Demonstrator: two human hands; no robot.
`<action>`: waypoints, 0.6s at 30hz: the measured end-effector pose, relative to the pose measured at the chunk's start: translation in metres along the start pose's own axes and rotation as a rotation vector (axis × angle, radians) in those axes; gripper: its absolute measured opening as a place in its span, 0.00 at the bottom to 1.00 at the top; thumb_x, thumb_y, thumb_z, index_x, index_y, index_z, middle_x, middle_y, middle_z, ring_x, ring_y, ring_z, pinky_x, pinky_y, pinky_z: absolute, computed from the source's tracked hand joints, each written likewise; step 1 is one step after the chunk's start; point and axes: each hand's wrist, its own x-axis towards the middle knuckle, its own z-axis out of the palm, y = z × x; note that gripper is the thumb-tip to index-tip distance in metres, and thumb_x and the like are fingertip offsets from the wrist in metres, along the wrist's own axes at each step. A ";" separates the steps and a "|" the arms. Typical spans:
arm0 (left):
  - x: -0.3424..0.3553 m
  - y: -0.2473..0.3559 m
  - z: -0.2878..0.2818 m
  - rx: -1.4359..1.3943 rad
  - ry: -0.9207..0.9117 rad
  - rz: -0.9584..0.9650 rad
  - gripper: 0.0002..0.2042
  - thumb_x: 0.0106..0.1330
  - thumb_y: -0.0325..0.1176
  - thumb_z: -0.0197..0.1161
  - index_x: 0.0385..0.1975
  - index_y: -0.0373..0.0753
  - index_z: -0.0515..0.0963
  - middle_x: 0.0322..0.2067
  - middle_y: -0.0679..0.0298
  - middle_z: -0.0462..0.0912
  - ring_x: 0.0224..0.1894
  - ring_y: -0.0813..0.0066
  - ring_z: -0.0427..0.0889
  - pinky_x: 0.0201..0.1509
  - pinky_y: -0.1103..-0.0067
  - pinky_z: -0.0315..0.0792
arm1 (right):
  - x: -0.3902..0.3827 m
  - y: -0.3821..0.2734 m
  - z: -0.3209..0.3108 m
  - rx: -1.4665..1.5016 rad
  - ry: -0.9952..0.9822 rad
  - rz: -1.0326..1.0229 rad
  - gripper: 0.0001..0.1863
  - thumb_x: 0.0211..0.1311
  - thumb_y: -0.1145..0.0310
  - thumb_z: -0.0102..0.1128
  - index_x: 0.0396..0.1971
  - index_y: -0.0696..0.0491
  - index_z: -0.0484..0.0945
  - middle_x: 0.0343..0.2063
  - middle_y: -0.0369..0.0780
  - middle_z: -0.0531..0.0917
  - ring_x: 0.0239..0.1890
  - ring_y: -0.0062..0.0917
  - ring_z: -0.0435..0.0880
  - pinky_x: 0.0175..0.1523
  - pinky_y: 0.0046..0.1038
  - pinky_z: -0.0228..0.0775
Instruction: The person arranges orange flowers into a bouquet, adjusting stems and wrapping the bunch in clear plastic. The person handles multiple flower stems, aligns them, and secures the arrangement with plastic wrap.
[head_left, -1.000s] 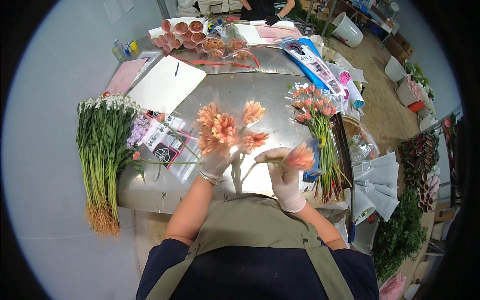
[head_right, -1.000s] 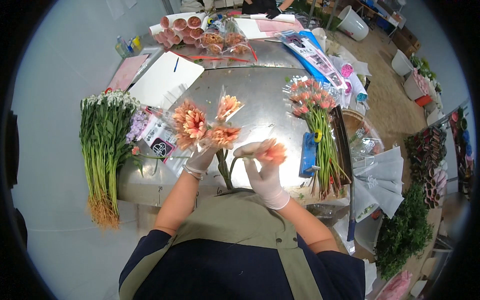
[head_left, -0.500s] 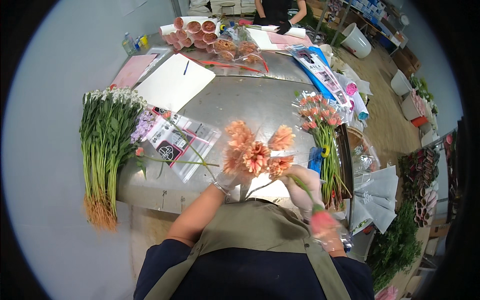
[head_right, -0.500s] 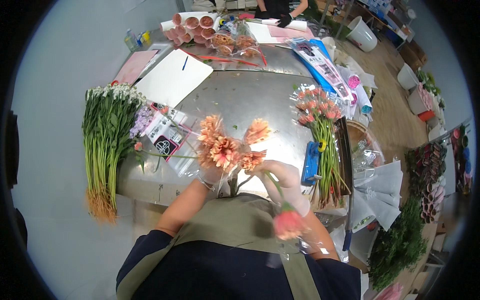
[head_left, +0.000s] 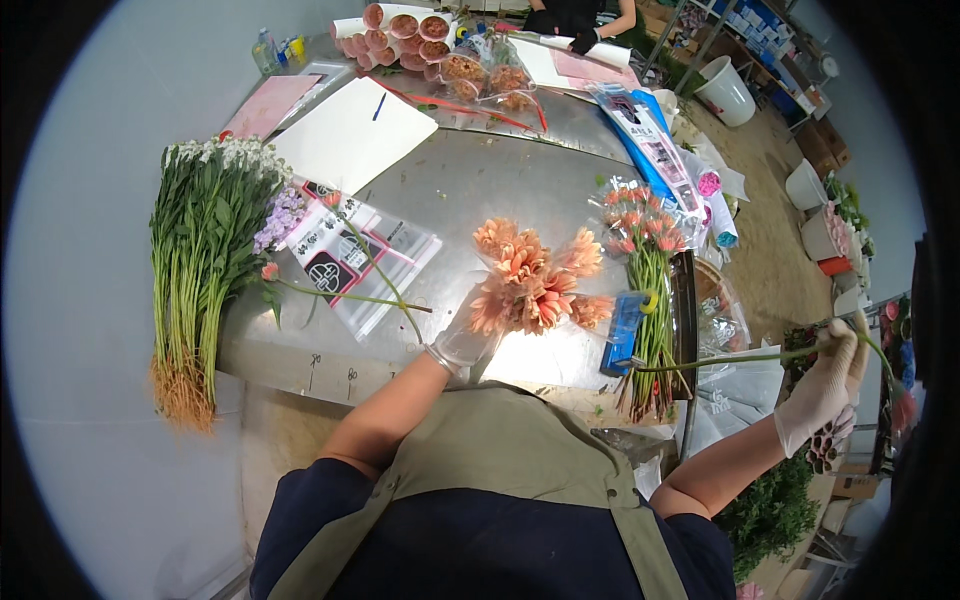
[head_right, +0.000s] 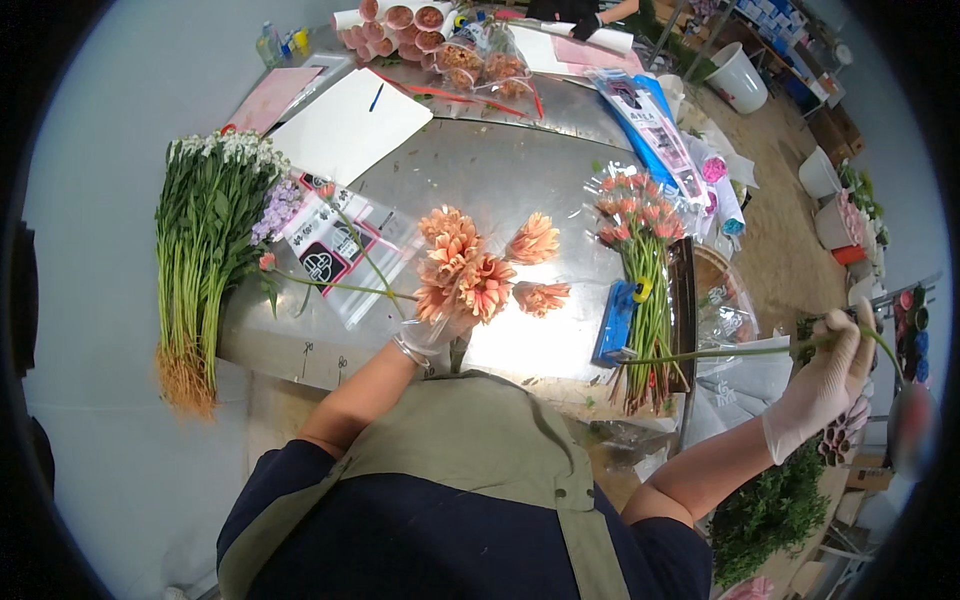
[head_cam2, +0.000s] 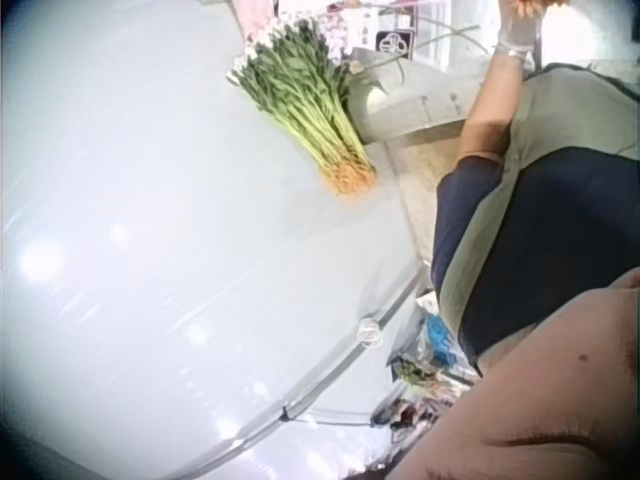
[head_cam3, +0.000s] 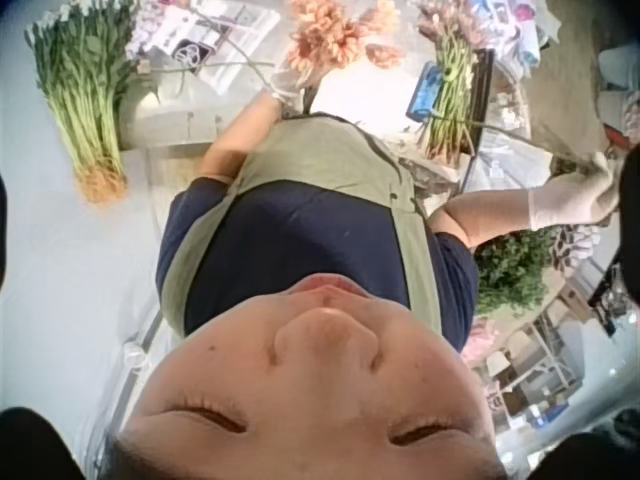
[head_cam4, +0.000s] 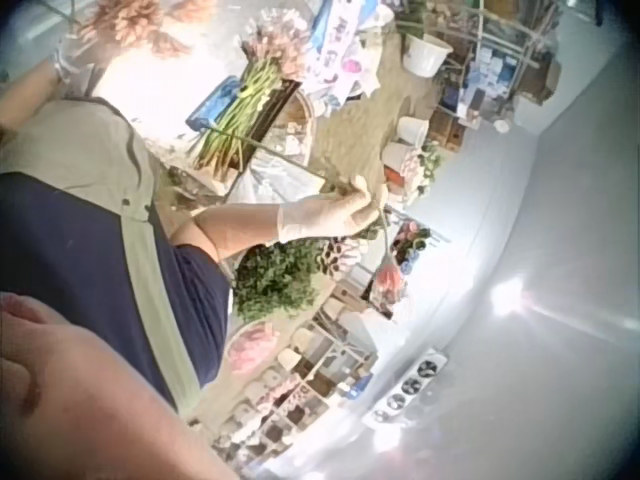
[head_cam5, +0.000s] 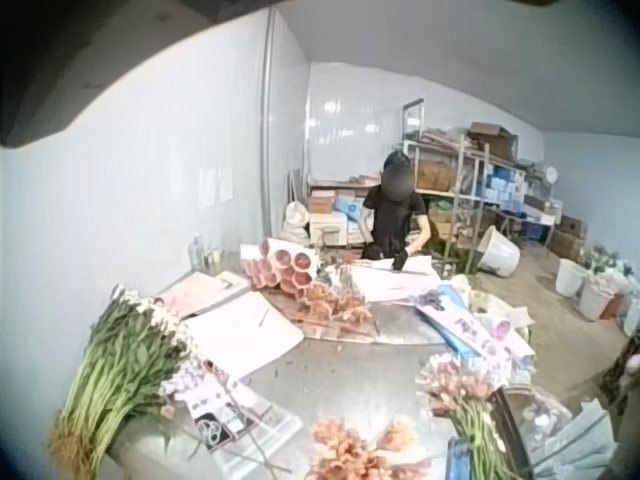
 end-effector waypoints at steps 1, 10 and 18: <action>0.003 -0.003 -0.001 0.071 0.097 0.024 0.27 0.68 0.45 0.56 0.59 0.31 0.64 0.58 0.51 0.68 0.58 0.57 0.69 0.63 0.66 0.67 | 0.001 0.005 0.004 -0.106 0.005 0.043 0.17 0.72 0.70 0.48 0.56 0.60 0.72 0.32 0.37 0.81 0.28 0.15 0.71 0.35 0.18 0.65; 0.016 0.006 -0.045 -0.144 -0.009 -0.053 0.31 0.68 0.42 0.57 0.65 0.30 0.58 0.62 0.44 0.60 0.61 0.55 0.65 0.63 0.66 0.68 | -0.003 0.250 -0.010 -1.208 -0.560 0.078 0.19 0.62 0.66 0.56 0.52 0.58 0.76 0.40 0.48 0.84 0.39 0.37 0.85 0.45 0.35 0.75; 0.000 -0.006 0.027 0.344 0.094 0.289 0.17 0.76 0.35 0.45 0.55 0.29 0.67 0.52 0.58 0.74 0.55 0.69 0.75 0.62 0.73 0.69 | -0.151 0.245 0.035 -0.727 -0.883 0.272 0.17 0.60 0.68 0.59 0.49 0.56 0.78 0.45 0.47 0.83 0.45 0.37 0.83 0.51 0.32 0.73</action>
